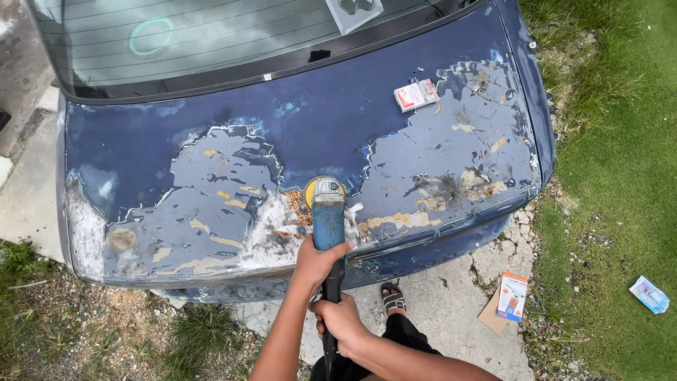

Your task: The person uses an angle grinder with a wire brush attachment to sand the hood of a blue car, removing rust and old paint. The person moves the tool across the surface, focusing on the central and lower areas of the hood.

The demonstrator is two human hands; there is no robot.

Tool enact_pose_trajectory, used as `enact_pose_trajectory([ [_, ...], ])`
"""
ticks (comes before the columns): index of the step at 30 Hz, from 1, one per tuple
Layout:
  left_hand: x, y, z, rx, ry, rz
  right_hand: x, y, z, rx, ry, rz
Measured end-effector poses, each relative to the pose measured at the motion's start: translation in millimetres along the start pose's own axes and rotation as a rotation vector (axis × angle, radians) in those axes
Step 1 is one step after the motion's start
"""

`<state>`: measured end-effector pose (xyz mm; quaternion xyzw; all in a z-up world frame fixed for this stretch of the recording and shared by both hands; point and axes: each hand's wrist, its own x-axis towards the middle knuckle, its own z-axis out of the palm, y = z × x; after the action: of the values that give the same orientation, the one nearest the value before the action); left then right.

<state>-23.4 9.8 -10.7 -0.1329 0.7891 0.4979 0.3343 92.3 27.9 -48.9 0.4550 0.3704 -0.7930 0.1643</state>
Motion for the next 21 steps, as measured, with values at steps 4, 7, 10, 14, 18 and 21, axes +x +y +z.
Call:
enact_pose_trajectory([
  [4,-4.9,0.9,0.0,-0.008,-0.012,-0.017,-5.5,-2.3,-2.1,-0.029,-0.002,0.014],
  [7,-5.9,-8.8,-1.2,-0.05,-0.006,-0.023,-4.6,5.8,-3.2,-0.062,-0.014,0.025],
  [10,-17.3,-11.8,-6.1,-0.059,0.041,-0.052,11.9,29.6,-5.5,-0.089,-0.017,0.011],
  [14,-17.6,-19.6,-9.4,-0.032,0.112,-0.06,-1.8,17.2,-5.2,-0.166,-0.05,0.03],
  [18,-21.5,-8.7,2.2,-0.043,0.114,-0.078,0.0,12.2,-15.3,-0.135,-0.061,0.047],
  [21,-20.5,-1.0,12.4,-0.033,0.083,-0.062,2.2,6.0,-23.5,-0.113,-0.062,0.012],
])
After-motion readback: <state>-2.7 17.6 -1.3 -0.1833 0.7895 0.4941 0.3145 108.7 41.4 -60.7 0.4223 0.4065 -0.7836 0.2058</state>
